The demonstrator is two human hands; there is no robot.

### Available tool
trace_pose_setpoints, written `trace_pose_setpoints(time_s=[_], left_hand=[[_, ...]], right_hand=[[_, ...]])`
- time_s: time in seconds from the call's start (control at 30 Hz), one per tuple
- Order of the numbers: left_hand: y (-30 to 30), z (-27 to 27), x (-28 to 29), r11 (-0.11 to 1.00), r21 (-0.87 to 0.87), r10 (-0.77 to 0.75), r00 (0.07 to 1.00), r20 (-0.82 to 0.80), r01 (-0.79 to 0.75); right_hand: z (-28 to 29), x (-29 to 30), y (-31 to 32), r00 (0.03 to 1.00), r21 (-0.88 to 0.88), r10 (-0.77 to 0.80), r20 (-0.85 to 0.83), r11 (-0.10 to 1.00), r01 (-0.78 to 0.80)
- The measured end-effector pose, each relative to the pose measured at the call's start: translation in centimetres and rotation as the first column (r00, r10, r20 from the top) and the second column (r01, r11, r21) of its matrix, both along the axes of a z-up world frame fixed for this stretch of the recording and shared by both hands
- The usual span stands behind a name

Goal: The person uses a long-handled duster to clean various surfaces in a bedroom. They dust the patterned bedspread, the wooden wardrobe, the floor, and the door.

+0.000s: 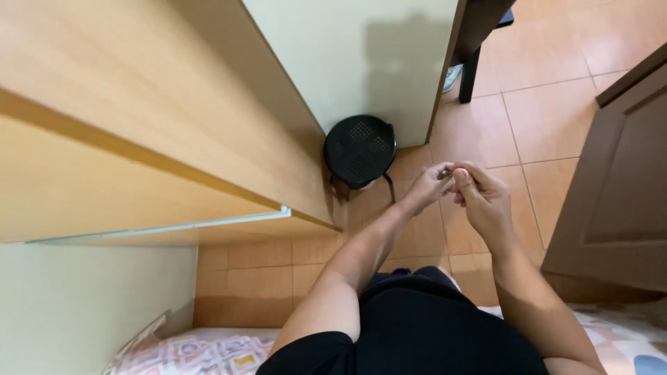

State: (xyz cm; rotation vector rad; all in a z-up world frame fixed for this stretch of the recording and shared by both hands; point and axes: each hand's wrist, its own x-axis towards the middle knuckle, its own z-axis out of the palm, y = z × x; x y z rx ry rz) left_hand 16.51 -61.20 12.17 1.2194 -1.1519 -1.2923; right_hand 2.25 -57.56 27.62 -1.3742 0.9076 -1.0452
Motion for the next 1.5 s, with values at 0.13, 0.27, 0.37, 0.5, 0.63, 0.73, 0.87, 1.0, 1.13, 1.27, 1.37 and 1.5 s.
trace_pose_setpoints(time_s=[0.13, 0.27, 0.37, 0.5, 0.63, 0.73, 0.87, 1.0, 1.13, 1.27, 1.37, 1.5], left_hand=[[-2.6, 2.4, 0.0, 0.992, -0.103, 0.101, 0.950, 0.295, -0.074], [-5.6, 5.4, 1.0, 0.986, -0.096, 0.165, 0.912, 0.376, -0.138], [-9.5, 0.1, 1.7, 0.956, -0.167, 0.288, 0.866, 0.408, -0.239], [-17.0, -2.4, 4.4, 0.906, -0.128, 0.423, 0.861, 0.283, -0.403], [-15.4, -1.7, 3.9, 0.823, 0.248, 0.525, 0.851, 0.014, -0.512], [-11.5, 5.3, 4.4, 0.757, 0.328, 0.479, 0.822, 0.308, -0.565], [-6.0, 9.4, 3.9, 0.569, 0.410, 0.535, 0.700, 0.473, -0.712], [0.2, 6.4, 2.8, 0.239, 0.211, 0.386, 0.292, 0.875, -0.948], [6.4, 6.9, 0.4, -0.065, 0.185, 0.379, 0.147, 0.914, -0.981], [10.6, 6.4, -2.1, -0.172, 0.048, 0.329, -0.011, 0.944, -0.984], [11.9, 10.4, -3.1, -0.240, -0.211, 0.542, -0.311, 0.781, -0.948], [13.0, 16.6, -3.2, -0.279, -0.543, 0.914, -0.393, 0.103, -0.792]], right_hand=[[0.3, 0.2, -3.7, 0.998, -0.062, -0.049, 0.026, 0.997, 0.050], [1.9, 1.1, -8.3, 0.996, -0.262, -0.057, -0.064, 0.964, 0.039], [2.4, 1.4, -12.0, 0.986, -0.439, 0.037, -0.164, 0.892, -0.106], [4.1, 1.9, -16.3, 0.935, -0.633, 0.259, -0.242, 0.688, -0.355], [6.3, 2.2, -20.8, 0.897, -0.560, 0.351, -0.266, 0.702, -0.441], [7.2, 4.0, -23.9, 0.898, -0.523, 0.315, -0.308, 0.732, -0.436], [4.9, 8.4, -28.6, 0.864, -0.627, 0.437, -0.251, 0.607, -0.489], [2.5, 11.8, -27.4, 0.729, -0.697, 0.341, -0.593, 0.236, -0.677], [-0.1, 12.1, -19.2, 0.476, -0.457, -0.024, -0.879, -0.245, -0.855], [-6.7, 11.7, -14.9, -0.101, 0.034, 0.244, -0.964, -0.265, -0.964], [-9.6, 11.2, -11.2, -0.089, -0.028, 0.643, -0.760, -0.169, -0.985], [-10.0, 13.2, -5.0, 0.051, -0.165, 0.938, -0.343, -0.007, -0.986]])
